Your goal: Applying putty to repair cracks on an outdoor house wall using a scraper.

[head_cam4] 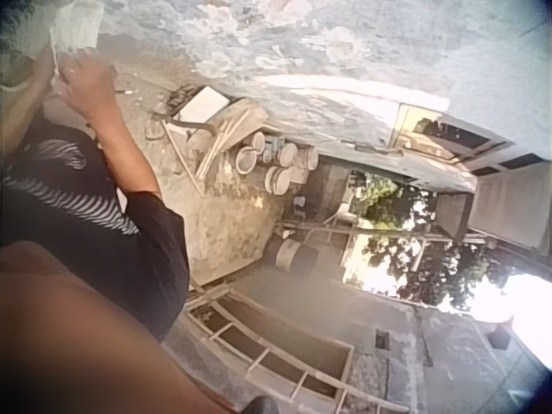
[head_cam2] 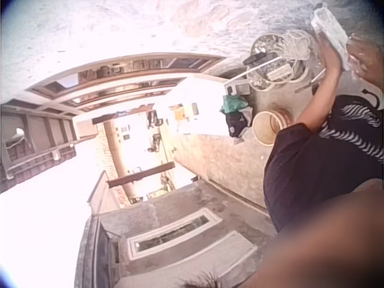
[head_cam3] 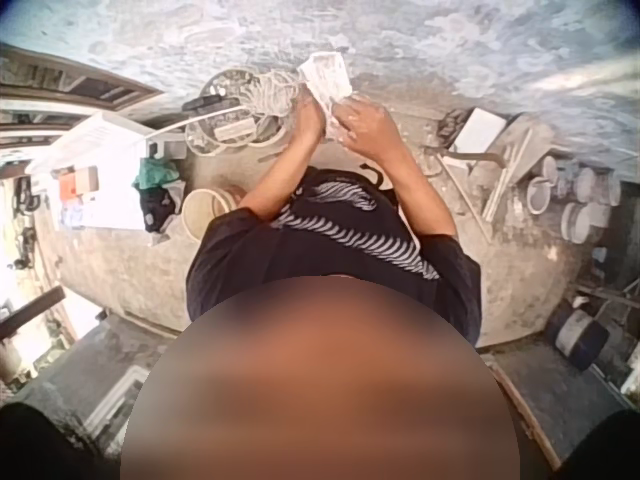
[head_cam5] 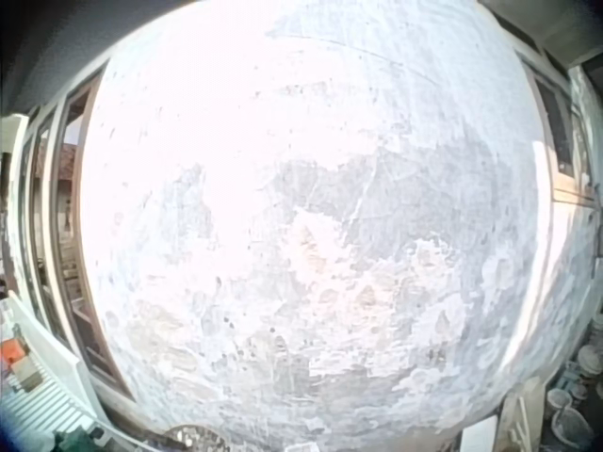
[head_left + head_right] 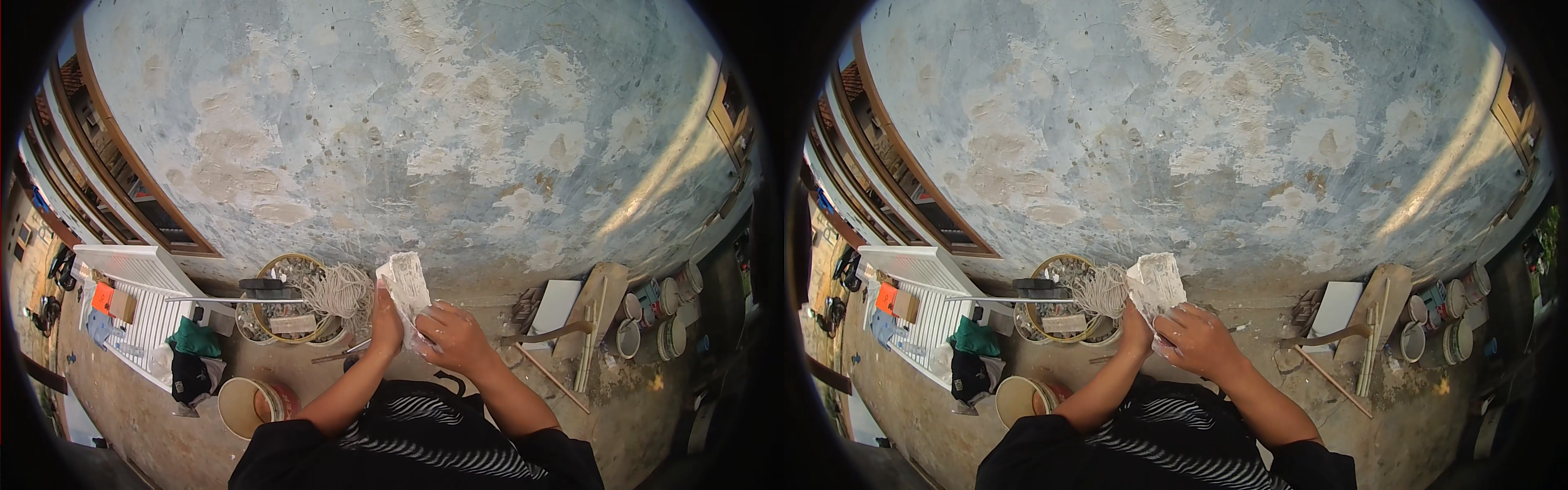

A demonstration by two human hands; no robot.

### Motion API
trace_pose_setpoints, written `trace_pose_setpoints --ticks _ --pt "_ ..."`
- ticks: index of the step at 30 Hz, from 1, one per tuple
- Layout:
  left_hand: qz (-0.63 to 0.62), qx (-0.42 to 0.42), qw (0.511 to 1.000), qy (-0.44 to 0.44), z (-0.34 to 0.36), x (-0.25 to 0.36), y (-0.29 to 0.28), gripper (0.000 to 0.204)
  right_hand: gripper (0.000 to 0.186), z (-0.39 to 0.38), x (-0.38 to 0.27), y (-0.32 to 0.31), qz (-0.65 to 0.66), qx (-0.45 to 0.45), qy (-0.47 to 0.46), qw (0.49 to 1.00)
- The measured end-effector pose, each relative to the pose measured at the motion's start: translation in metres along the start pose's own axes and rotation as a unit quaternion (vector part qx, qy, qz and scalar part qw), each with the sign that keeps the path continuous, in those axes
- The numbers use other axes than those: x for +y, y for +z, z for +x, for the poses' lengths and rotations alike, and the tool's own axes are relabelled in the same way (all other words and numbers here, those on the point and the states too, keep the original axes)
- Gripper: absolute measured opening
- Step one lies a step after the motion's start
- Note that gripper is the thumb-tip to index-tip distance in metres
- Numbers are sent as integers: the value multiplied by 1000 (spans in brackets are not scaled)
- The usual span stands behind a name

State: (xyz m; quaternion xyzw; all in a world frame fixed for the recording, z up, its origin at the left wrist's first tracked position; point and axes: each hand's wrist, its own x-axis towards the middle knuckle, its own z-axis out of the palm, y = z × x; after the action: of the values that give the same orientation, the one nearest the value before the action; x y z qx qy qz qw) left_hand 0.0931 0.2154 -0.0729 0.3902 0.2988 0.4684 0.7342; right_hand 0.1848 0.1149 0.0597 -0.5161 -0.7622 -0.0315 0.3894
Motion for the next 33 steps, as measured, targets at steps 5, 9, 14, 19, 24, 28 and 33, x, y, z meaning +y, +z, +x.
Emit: trace_pose_setpoints --ticks 5,9,14,19,24,28,33 --pt "23 -5 1000 5 -1 0 -4 55 21 6 -3 -2 -4 36 10 999" --pt "51 4 999 0 8 3 -16 58 12 0 6 -7 39 90 62 993" --pt "-144 -10 984 -100 -9 58 11 70 8 -17 28 -20 135 174 231 948" --pt "-198 -38 976 -84 -9 71 11 70 11 -21 39 -19 239 219 294 899" --pt "-227 -72 971 -1 -11 65 20 71 13 -21 50 -4 469 261 382 752" --pt "-231 -61 971 0 -14 65 27 72 18 -30 48 -6 536 219 449 681" --pt "-264 -118 957 -23 -7 54 17 70 20 -43 62 -7 563 199 488 637"
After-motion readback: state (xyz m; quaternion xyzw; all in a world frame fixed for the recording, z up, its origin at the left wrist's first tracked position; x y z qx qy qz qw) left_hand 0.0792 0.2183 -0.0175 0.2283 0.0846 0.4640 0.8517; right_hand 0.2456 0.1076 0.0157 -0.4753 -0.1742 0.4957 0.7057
